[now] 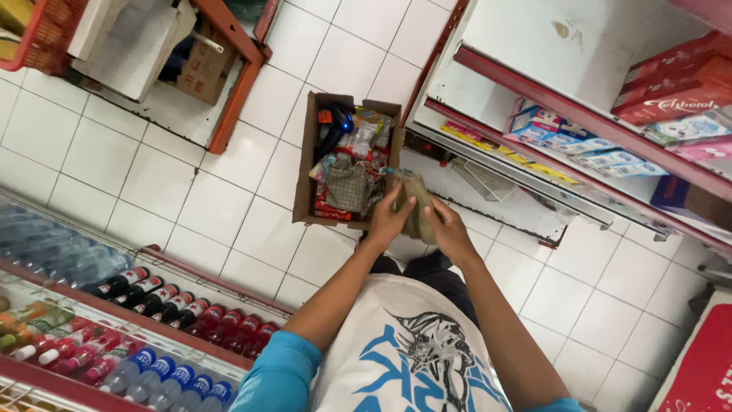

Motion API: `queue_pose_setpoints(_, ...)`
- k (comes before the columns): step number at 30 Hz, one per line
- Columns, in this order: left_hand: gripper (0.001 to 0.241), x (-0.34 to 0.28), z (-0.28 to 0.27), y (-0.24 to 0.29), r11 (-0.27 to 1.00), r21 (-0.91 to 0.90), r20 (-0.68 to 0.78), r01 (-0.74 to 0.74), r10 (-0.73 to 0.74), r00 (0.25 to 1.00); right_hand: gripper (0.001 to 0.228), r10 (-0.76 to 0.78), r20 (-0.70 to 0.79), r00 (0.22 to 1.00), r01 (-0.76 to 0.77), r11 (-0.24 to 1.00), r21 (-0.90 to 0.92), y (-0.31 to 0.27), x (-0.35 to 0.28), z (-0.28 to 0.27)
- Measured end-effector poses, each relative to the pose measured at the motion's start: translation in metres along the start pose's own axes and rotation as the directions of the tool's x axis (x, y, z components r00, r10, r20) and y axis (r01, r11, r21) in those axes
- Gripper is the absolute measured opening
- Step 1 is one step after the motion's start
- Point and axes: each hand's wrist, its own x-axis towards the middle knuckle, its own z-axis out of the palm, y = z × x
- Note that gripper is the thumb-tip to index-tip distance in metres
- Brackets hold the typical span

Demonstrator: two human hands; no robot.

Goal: The person repeatedly picks snack packages from a cardboard box on the floor, wipes each with a cloth, scans the barcode with a handheld scanner, and places the items onto a refrigerated display shelf. The process is repeated for multiple snack items throughout the clip.

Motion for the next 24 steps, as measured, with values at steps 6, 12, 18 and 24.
queue_pose_setpoints(6,0.033,0.008,0.007,0.007,0.712,0.648,-0.178,-0.27,0.486,0.856,0.035,-0.189,-0.264,0.946,0.116,0.956,-0.269,-0.003,0.0,-0.007)
queue_pose_setpoints(12,0.027,0.014,0.012,-0.007,0.996,-0.049,-0.075,0.077,-0.081,0.994,0.04,-0.514,-0.204,0.833,0.286,0.716,-0.636,-0.011,0.017,-0.004)
queue_pose_setpoints(18,0.026,0.009,-0.054,-0.071,0.874,0.268,-0.316,0.406,-0.319,0.894,0.062,-0.318,0.146,0.937,0.316,0.591,-0.742,0.047,0.06,0.021)
queue_pose_setpoints(24,0.028,0.022,-0.107,-0.101,0.838,0.489,-0.299,0.241,-0.099,0.949,0.052,-0.196,0.21,0.958,0.287,0.646,-0.708,0.071,0.059,0.044)
